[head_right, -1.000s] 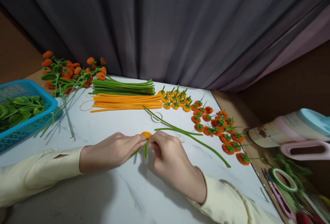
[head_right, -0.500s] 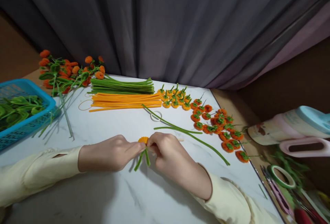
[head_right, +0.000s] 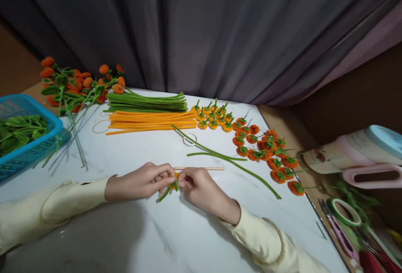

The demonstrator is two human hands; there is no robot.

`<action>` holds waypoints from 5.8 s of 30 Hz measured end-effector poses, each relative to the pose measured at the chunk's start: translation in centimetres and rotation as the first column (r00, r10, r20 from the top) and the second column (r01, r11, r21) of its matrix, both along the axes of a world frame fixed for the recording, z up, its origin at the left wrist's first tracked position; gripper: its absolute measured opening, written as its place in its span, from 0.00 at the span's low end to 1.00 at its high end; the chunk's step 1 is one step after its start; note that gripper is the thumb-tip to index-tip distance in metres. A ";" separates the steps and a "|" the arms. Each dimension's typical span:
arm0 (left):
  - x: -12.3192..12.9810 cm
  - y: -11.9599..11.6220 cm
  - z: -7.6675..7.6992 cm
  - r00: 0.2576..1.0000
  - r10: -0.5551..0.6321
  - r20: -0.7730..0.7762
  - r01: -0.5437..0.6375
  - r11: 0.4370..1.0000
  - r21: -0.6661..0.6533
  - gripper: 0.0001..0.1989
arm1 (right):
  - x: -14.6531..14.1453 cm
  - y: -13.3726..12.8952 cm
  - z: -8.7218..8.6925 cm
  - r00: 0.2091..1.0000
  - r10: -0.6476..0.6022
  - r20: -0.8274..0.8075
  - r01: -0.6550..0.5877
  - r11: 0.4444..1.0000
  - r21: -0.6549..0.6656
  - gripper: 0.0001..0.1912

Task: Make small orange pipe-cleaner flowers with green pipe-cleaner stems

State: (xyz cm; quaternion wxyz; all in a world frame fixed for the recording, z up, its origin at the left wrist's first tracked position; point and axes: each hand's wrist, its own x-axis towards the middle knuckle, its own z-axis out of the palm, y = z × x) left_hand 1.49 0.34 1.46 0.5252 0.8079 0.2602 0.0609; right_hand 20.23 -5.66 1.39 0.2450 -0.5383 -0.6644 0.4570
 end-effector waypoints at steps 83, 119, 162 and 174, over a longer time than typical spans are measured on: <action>0.5 1.7 -0.9 0.966 0.227 0.122 -0.142 0.863 -0.484 0.13 | 0.8 -0.2 -1.8 0.986 -0.088 -0.143 0.140 0.898 0.417 0.14; 0.3 0.7 -2.0 0.933 0.236 0.273 -0.093 0.888 -0.450 0.10 | 0.5 0.1 -1.7 0.774 -0.254 -0.580 0.207 0.967 -0.149 0.11; 0.4 0.4 -1.3 0.901 0.384 0.203 -0.153 0.717 -0.680 0.16 | 1.3 -1.4 -2.3 0.986 -0.034 0.165 -0.121 0.538 0.834 0.19; 0.3 0.6 -2.1 0.797 0.470 0.379 -0.368 0.876 -0.311 0.13 | 1.4 -0.6 -1.3 0.943 -0.328 0.050 0.202 0.688 0.697 0.12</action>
